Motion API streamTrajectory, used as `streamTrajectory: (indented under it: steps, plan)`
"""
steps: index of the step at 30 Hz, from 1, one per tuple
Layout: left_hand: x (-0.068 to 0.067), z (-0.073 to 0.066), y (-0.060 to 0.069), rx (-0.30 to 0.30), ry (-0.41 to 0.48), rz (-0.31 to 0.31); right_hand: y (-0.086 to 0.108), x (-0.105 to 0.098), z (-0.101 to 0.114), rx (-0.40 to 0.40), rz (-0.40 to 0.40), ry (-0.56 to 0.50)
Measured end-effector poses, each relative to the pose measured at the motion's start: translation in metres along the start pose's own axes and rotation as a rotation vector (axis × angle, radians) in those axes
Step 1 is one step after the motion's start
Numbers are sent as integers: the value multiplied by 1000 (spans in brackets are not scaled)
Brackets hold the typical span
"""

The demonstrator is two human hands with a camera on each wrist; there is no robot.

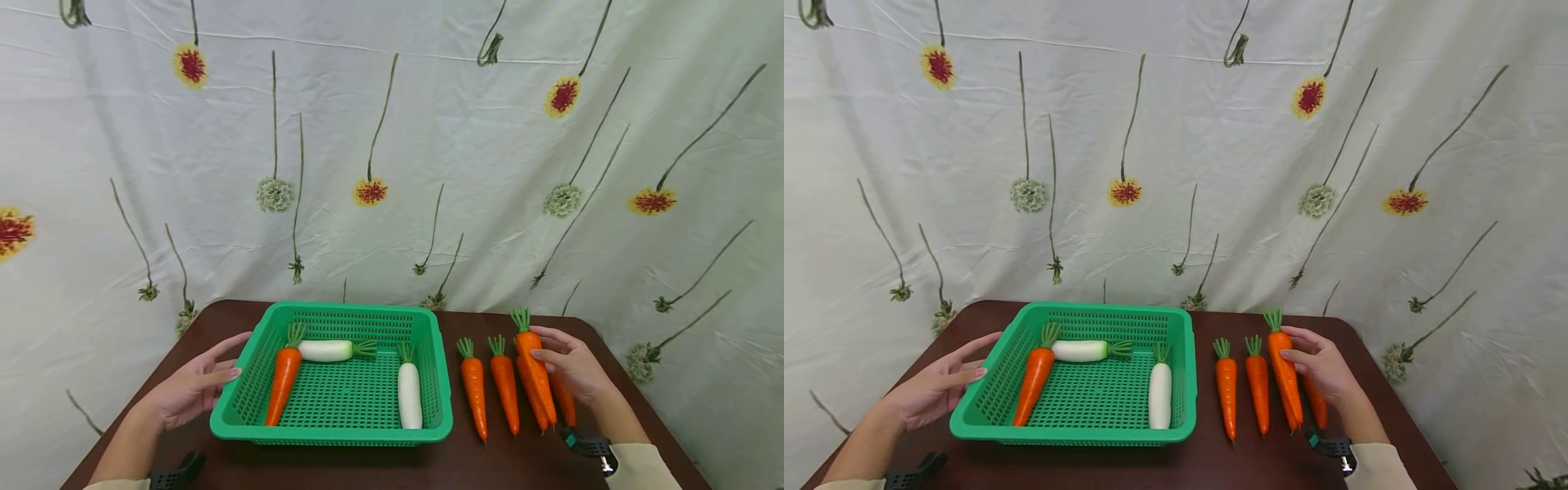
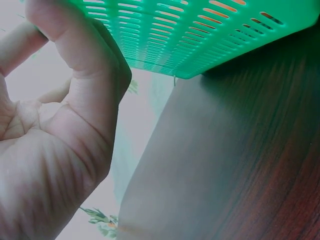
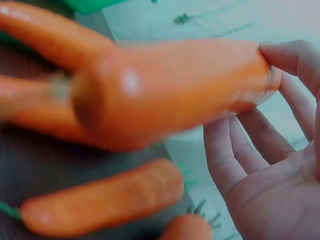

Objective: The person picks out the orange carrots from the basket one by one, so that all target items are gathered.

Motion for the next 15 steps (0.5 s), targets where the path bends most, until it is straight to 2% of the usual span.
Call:
streamTrajectory:
  steps: [3,8,15]
  plan:
    - [0,0,0,-1,-6,-7,4,-12,-4,-6,-7,12]
    - [0,0,0,-3,-17,-26,8,-28,-9,-18,-11,-40]
    - [0,1,1,-7,-29,-41,12,-50,-17,39,-86,-9]
Point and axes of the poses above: each hand's wrist, its own y-axis away from the middle knuckle, its own x-axis out of the palm, z = x × y, the point moved 4 cm from there along -y, towards the middle knuckle, and after that the axes turned 1 degree about y, right-handed, at the moved point
